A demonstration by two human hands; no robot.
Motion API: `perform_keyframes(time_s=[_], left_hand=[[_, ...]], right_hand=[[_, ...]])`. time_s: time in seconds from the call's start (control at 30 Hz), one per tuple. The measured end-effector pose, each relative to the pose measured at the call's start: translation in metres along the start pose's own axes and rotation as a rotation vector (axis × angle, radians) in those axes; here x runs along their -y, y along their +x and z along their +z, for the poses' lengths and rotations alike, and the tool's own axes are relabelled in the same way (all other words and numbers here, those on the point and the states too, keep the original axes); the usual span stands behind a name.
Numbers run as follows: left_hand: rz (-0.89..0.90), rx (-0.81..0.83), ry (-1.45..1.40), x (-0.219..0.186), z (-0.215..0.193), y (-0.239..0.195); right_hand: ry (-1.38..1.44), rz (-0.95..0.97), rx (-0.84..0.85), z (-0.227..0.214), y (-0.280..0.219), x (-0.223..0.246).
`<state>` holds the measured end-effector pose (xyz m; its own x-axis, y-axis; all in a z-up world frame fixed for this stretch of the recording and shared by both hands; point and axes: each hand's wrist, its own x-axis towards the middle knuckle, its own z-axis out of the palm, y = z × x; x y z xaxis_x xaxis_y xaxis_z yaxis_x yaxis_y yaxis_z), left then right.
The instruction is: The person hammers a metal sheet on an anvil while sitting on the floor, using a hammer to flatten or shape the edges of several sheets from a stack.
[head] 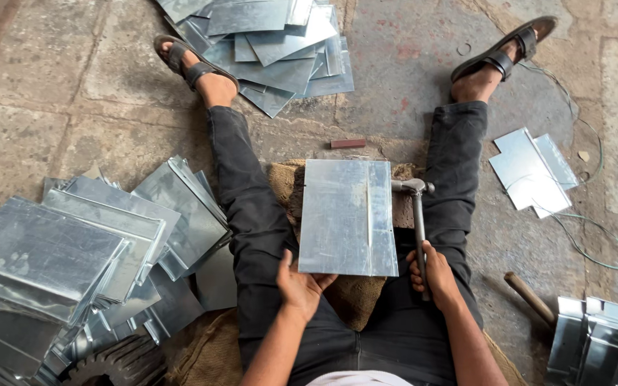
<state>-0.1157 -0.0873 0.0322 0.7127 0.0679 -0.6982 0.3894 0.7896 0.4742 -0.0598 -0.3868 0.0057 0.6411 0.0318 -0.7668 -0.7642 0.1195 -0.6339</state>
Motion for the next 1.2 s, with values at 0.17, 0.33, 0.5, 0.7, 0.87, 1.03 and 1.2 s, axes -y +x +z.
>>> perform_keyframes(time_s=[0.17,0.33,0.5,0.7,0.87,1.03,1.2], left_hand=[[-0.027,0.243,0.052,-0.043,-0.005,0.014],[-0.117,0.393,0.244,-0.088,0.002,0.040],[-0.209,0.047,0.977,-0.102,0.010,0.076],[0.154,0.160,0.856,-0.088,0.022,0.084],[0.701,0.020,1.364,-0.114,0.053,0.050],[0.929,-0.055,1.550,-0.113,0.088,0.021],[1.429,0.034,2.019,-0.073,0.068,0.035]], right_hand=[[-0.004,-0.018,-0.004,0.008,-0.001,-0.007],[-0.016,0.002,-0.035,0.003,0.000,0.000],[-0.009,-0.022,0.006,0.005,-0.001,-0.003],[-0.036,-0.018,-0.018,0.006,0.002,0.000],[-0.036,-0.014,-0.016,0.004,-0.005,-0.002],[-0.009,0.000,-0.001,0.010,0.000,0.008],[0.179,0.010,0.098,-0.005,-0.004,0.002]])
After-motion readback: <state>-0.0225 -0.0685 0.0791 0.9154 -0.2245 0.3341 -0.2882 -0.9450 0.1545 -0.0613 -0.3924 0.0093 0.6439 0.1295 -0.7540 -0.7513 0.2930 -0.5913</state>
